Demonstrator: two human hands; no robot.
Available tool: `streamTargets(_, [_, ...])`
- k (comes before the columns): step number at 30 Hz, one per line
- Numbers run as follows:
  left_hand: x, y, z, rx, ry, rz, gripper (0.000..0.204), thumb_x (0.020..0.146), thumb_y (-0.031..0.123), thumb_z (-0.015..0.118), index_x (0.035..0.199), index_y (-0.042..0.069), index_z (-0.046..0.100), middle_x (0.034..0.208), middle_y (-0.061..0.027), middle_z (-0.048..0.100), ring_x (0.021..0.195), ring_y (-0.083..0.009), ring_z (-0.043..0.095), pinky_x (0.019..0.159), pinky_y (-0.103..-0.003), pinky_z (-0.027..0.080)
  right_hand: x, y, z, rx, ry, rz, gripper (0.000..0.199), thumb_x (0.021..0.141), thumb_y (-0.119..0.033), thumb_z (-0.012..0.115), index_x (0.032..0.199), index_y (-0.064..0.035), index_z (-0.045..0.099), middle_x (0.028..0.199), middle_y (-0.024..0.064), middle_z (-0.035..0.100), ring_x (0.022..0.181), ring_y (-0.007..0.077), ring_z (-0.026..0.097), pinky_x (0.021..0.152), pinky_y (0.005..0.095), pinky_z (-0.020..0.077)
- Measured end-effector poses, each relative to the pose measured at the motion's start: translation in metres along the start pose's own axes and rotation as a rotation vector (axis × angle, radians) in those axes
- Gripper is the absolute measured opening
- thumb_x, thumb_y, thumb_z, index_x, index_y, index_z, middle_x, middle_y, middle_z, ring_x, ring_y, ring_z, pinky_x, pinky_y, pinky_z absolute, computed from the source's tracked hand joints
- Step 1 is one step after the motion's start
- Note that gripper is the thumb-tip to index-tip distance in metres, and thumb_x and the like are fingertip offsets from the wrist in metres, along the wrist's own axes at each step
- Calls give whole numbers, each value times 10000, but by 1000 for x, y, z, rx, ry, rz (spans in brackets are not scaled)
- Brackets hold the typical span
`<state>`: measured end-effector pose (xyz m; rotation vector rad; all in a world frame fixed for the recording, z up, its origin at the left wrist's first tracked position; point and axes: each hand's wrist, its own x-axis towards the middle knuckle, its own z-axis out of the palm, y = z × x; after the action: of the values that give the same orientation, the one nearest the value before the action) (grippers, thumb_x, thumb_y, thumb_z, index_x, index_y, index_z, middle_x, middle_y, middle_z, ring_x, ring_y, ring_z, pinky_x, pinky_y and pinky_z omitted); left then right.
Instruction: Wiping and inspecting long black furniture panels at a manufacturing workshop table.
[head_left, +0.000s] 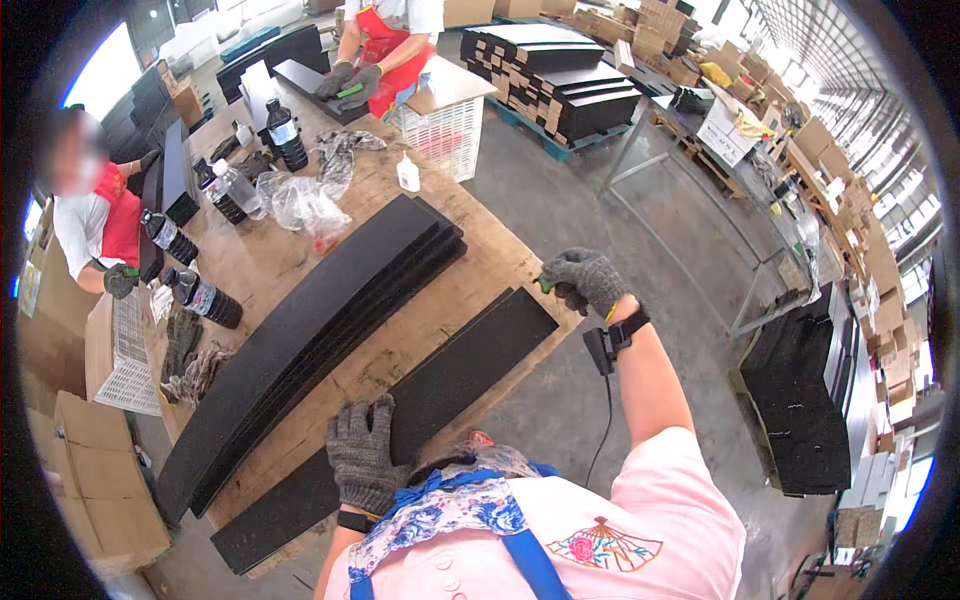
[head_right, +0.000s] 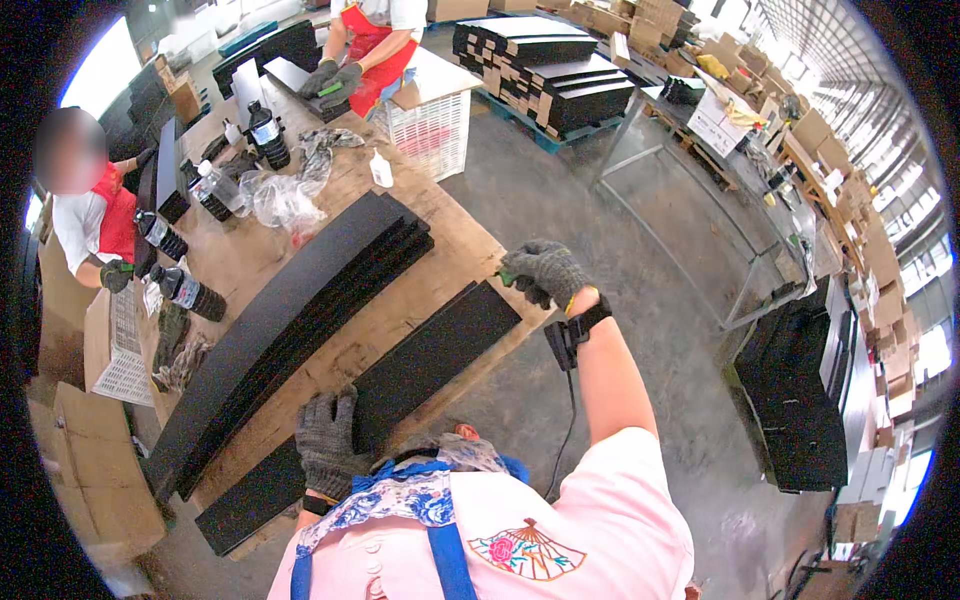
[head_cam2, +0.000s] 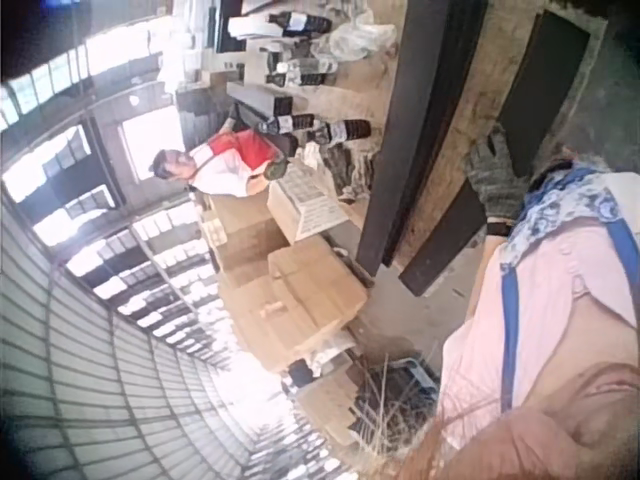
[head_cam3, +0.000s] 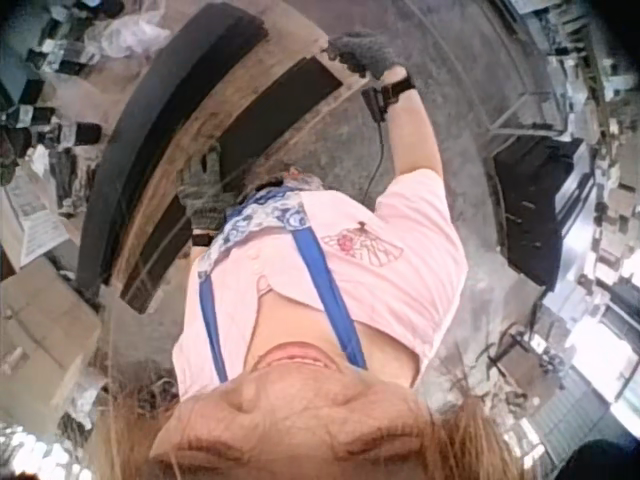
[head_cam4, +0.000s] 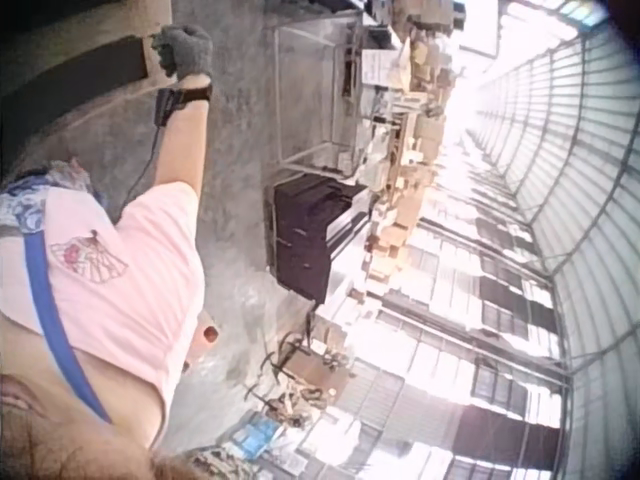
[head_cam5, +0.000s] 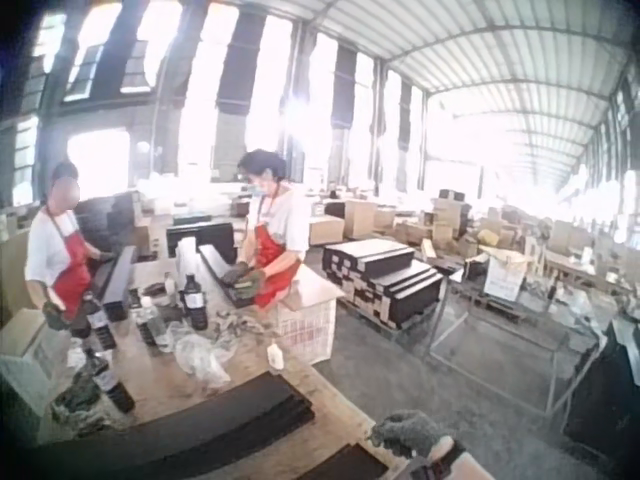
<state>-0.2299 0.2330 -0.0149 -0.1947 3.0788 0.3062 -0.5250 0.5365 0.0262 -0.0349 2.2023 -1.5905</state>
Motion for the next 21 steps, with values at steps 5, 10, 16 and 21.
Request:
streamTargets(5, [-4, -4, 9, 29, 136, 36, 978, 496, 418, 851, 1372, 124, 532, 1300, -203, 523, 1221, -417, 491, 1059, -546, 375, 13, 6, 16, -7, -74, 68, 246, 852, -294, 735, 909, -57, 708, 676, 52, 641, 472, 143, 547, 426, 310, 420])
streamTargets(10, [-3, 3, 8, 38, 150, 40, 999, 488, 414, 862, 1385, 126, 526, 1315, -205, 526, 1217, -418, 497, 1070, -544, 376, 20, 14, 11, -30, -168, 46, 204, 828, -262, 743, 888, -70, 713, 670, 36, 624, 478, 135, 547, 422, 298, 407])
streamTargets(16, [-4, 7, -2, 12, 112, 17, 985, 508, 376, 881, 1390, 121, 522, 1300, -194, 524, 1236, -406, 491, 1083, -552, 357, -29, 9, -3, -180, -120, 75, 171, 792, -231, 723, 808, -61, 710, 626, 28, 608, 494, 120, 545, 440, 297, 418])
streamTargets(21, [-7, 4, 5, -3, 153, 34, 956, 557, 343, 874, 1409, 124, 500, 1294, -191, 507, 1251, -388, 476, 1101, -559, 328, -72, 23, -13, -361, -47, 98, 178, 801, -249, 722, 836, -74, 717, 641, 21, 623, 531, 125, 572, 492, 298, 473])
